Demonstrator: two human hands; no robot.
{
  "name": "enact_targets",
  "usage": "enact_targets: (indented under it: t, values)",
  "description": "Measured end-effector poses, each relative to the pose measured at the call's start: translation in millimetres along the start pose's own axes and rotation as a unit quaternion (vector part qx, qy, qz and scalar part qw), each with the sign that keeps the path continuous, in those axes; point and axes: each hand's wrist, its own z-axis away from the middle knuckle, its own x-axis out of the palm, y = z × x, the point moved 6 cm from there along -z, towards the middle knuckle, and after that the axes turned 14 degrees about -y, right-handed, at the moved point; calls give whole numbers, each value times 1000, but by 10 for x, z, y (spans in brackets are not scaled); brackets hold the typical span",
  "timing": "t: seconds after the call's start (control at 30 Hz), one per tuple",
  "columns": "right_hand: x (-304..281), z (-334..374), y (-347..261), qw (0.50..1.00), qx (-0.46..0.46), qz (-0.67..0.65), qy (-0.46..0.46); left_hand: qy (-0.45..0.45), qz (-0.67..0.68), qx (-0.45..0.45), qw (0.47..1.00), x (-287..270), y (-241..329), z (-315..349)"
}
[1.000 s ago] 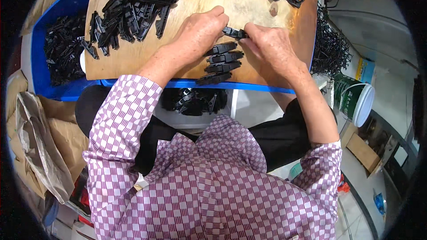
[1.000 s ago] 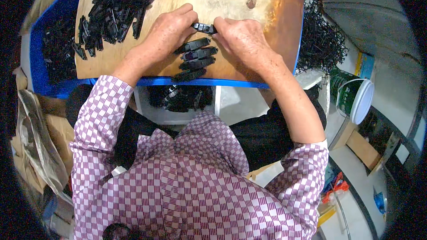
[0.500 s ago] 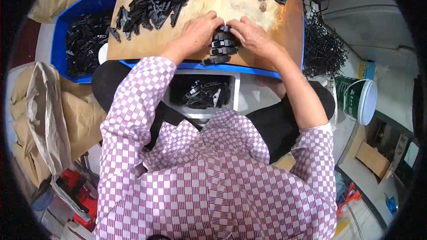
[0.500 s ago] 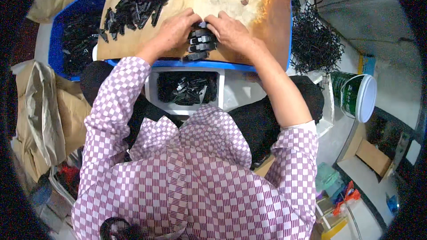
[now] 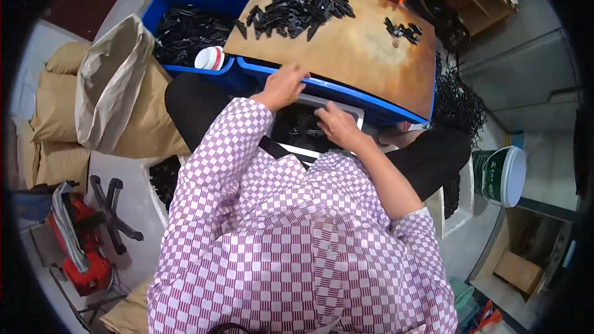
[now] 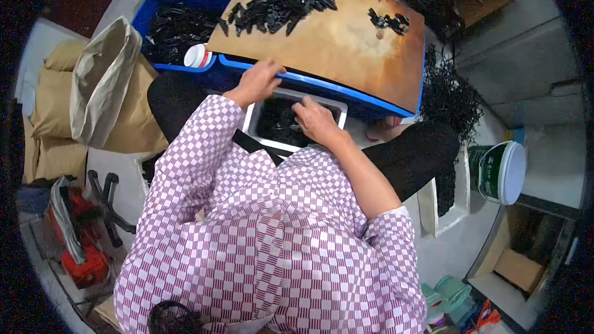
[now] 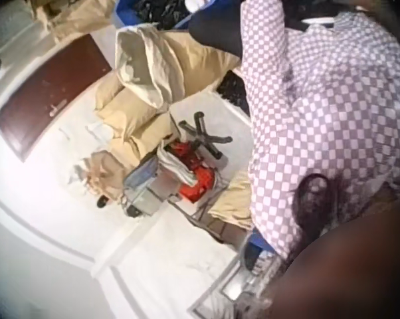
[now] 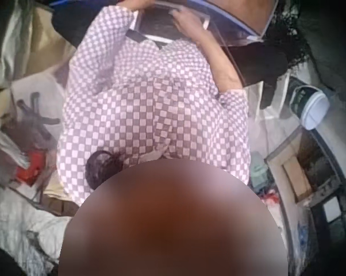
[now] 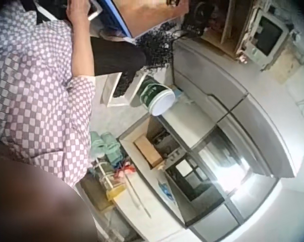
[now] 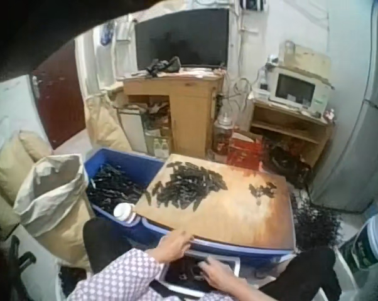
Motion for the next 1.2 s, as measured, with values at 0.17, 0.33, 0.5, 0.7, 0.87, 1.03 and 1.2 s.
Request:
enact_targets:
  t: [0.17, 0.33, 0.5, 0.7, 0.87, 1.03, 1.2]
  values:
    - [79, -88, -194, 996, -30, -28, -74, 179, 64, -116, 975, -535, -818, 37]
    - [-478, -319, -190, 997, -69, -23, 0, 331, 16, -233, 915, -897, -1710, 178]
    - [-1341, -904, 329, 983, -39, 57, 170, 366, 9, -251, 896, -912, -2055, 188]
    - [-1817, -1802, 1360, 979, 64, 22, 194, 298, 5, -258, 919, -903, -1619, 75]
    - [-1710, -2213, 1743, 978, 88, -21, 190, 316, -10, -218, 924, -840, -1519, -172]
    - [-1657, -2249, 1381, 980, 54, -10, 192, 282, 13, -179, 942, -833, -1379, -300]
    - [-1518, -2093, 1285, 971, 63, -27, 228, 282, -5, -166, 945, -740, -1261, -287]
